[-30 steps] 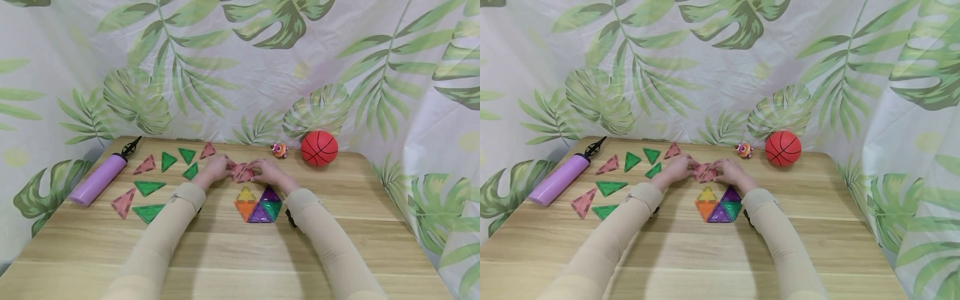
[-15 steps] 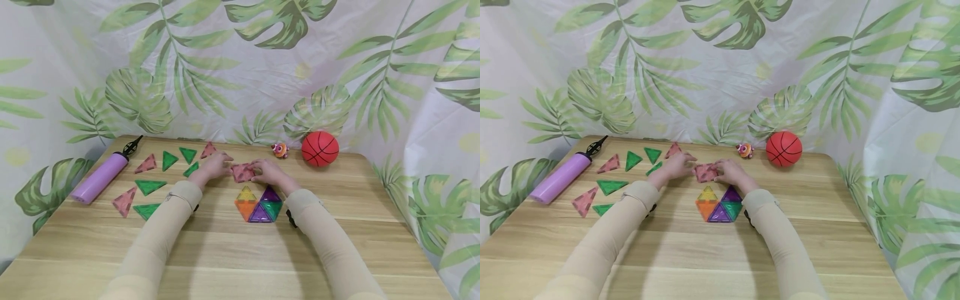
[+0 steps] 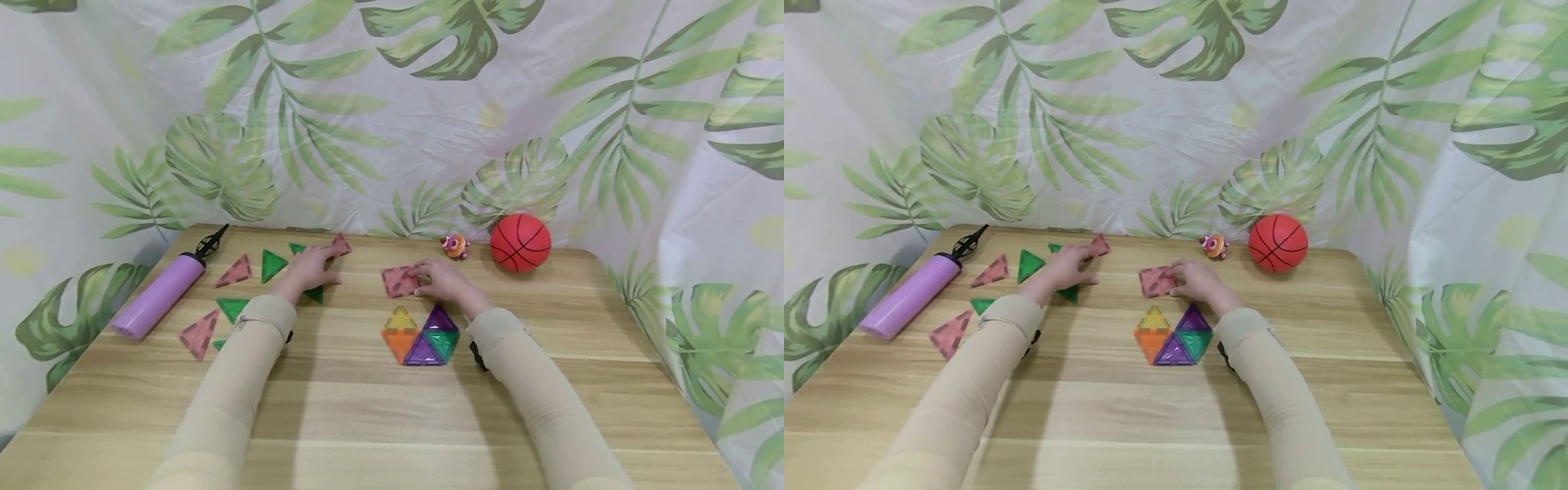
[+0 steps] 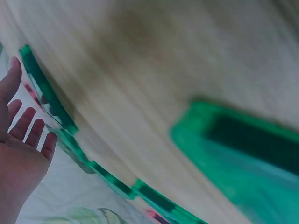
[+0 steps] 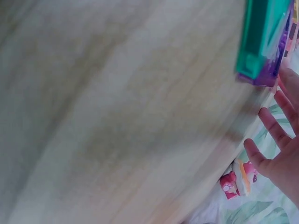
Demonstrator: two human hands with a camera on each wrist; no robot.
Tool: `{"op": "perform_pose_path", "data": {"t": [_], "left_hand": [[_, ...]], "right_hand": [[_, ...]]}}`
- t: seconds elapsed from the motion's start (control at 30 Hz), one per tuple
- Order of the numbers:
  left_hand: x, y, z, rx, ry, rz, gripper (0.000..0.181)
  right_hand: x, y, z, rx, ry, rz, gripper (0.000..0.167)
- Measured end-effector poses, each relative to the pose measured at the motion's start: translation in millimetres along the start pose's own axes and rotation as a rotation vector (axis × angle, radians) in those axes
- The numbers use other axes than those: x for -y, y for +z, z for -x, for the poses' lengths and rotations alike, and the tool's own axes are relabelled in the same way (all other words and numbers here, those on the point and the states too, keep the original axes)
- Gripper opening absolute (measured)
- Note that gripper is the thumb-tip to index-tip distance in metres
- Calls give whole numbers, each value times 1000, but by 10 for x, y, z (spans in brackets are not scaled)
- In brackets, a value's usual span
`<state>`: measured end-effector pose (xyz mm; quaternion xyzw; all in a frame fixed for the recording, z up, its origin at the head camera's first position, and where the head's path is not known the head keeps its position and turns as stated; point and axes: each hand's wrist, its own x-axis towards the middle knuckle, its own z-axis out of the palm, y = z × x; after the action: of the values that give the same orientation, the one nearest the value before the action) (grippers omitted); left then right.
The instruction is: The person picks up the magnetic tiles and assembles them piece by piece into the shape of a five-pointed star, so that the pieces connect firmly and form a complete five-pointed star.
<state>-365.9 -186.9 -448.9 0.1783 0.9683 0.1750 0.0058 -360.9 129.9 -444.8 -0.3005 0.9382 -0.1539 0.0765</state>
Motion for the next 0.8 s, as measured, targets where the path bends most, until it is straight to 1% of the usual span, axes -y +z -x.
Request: {"op": "perform_pose_path", "data": {"t": [0.13,0.33,0.47,0.6,0.8], "left_hand": [[78,16,51,18,-9,12,71],[64,24,83,42,-12,-21,67],[24,16,93,45,13,-46,60],[-35,20,107,38,56,-61,53],[-108,73,153,51,100,-57,50]], "right_hand": [[11,11,12,11,6,-2,46],[29,36,30,20,53,17,46],[36,23,43,9,55,14,46],[29,11,50,1,46,10,46],[16,14,58,-4,43,17,47]]}}
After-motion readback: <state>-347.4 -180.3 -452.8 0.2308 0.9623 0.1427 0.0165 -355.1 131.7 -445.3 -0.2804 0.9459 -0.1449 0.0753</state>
